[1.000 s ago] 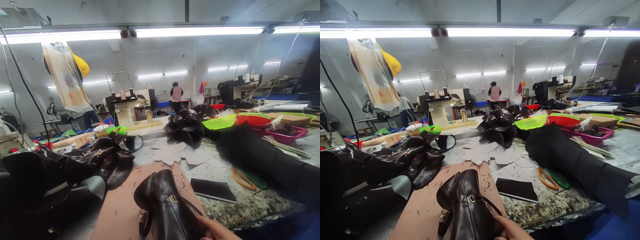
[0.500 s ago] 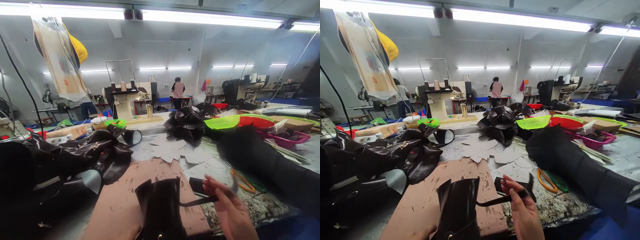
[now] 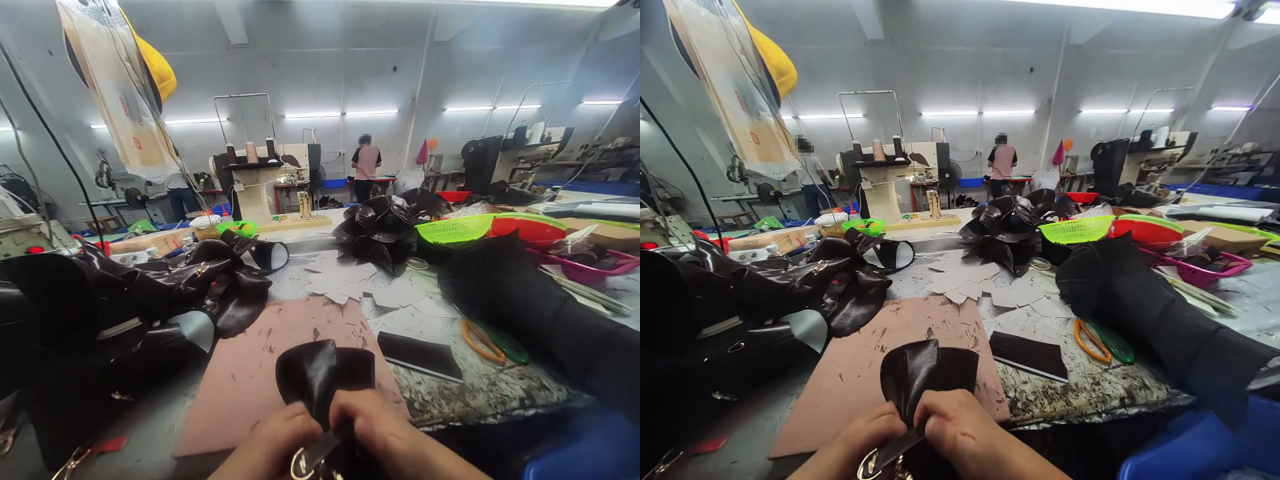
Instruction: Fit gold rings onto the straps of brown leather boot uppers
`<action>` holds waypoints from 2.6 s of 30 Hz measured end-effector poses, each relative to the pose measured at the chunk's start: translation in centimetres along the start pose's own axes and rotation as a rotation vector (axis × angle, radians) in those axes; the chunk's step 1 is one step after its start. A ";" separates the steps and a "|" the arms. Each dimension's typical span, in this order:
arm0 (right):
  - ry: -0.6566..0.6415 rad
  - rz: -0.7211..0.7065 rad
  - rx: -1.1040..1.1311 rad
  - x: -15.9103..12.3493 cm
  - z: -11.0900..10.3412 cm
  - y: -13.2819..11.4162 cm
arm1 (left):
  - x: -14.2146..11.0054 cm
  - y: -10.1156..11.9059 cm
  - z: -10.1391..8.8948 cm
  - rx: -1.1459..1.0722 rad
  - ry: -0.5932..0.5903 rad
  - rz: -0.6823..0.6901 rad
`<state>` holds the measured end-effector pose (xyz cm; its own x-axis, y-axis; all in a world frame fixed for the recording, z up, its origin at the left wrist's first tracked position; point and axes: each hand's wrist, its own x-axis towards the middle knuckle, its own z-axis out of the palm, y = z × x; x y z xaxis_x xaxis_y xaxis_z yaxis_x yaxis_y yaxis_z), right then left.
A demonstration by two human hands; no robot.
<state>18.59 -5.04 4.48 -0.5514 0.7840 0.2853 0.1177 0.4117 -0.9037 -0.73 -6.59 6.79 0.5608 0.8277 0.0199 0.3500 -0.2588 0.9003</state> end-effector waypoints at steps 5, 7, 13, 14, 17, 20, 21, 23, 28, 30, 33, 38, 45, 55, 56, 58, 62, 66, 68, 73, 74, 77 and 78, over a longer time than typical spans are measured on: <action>-0.042 0.148 0.177 -0.4 -2.4 -1.5 | 1.1 -0.7 -1.0 -0.208 0.100 0.090; -0.031 0.142 0.157 -0.7 -2.8 -1.1 | 1.1 -1.4 -0.7 -0.449 0.153 0.085; 0.048 -0.016 0.076 -1.0 -2.2 -0.4 | 1.2 -1.2 2.0 -0.700 0.384 0.088; 0.063 -0.030 0.068 -1.0 -2.0 -0.6 | 1.2 -0.9 2.5 -0.719 0.398 0.077; 0.127 -0.031 0.033 -1.1 -1.5 -1.1 | 0.9 -0.3 3.3 -0.740 0.392 0.096; 0.186 -0.018 0.012 -1.3 -1.3 -1.1 | 0.4 -0.3 3.4 -0.732 0.427 0.149; 0.208 -0.014 0.003 -1.4 -1.2 -0.9 | 0.2 -0.3 3.4 -0.732 0.453 0.148; 0.256 -0.011 -0.016 -1.5 -1.1 -0.5 | -0.1 -0.5 3.5 -0.732 0.498 0.135; 0.246 -0.092 -0.014 -1.6 -0.6 -0.2 | 0.0 -0.9 3.9 -0.748 0.539 0.092; 0.236 -0.105 -0.008 -1.8 -0.5 -0.4 | 0.1 -1.0 4.0 -0.736 0.579 0.074; 0.233 -0.104 0.006 -2.0 -0.3 -0.6 | 0.1 -1.3 4.1 -0.724 0.629 0.060; 0.240 -0.099 0.011 -2.1 0.1 -0.3 | -0.3 -1.9 4.0 -0.668 0.608 0.049; 0.341 -0.085 0.066 -2.3 0.6 0.2 | -0.1 -2.6 3.4 -0.147 0.348 0.064; 0.392 -0.462 -0.527 -2.1 2.0 -2.0 | 0.2 1.8 2.0 0.053 0.060 -0.086; 0.377 -0.498 -0.468 -2.1 2.1 -1.8 | 0.3 2.1 1.9 0.072 0.048 -0.093; 0.320 -0.540 -0.279 -2.1 2.3 -1.5 | 0.6 3.0 1.5 0.136 0.022 -0.109; 0.204 -0.575 -0.085 -1.6 2.2 -0.8 | 1.3 4.3 1.0 0.251 -0.068 -0.119; 0.304 -0.566 -0.044 -1.3 1.3 -0.8 | 1.9 4.1 1.2 0.293 -0.090 -0.081; 0.456 -0.486 -0.034 -1.6 0.2 -0.9 | 2.3 3.8 1.3 0.272 -0.043 -0.094; 0.692 -0.366 -0.300 -2.3 -2.5 -0.2 | 3.2 3.4 1.2 -0.026 0.060 -0.135; 0.684 -0.400 -0.400 -2.3 -2.8 0.2 | 3.4 3.3 1.1 -0.090 0.079 -0.143; 0.624 -0.502 -0.650 -2.1 -3.1 1.3 | 3.7 3.2 0.9 -0.176 0.121 -0.171; 0.623 -0.516 -0.701 -2.0 -3.2 1.6 | 3.8 3.1 0.9 -0.171 0.124 -0.174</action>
<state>22.49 -4.50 3.49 -0.1749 0.4565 0.8724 0.5488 0.7808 -0.2986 3.15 -4.67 9.31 0.4033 0.9098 -0.0976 0.2950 -0.0283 0.9551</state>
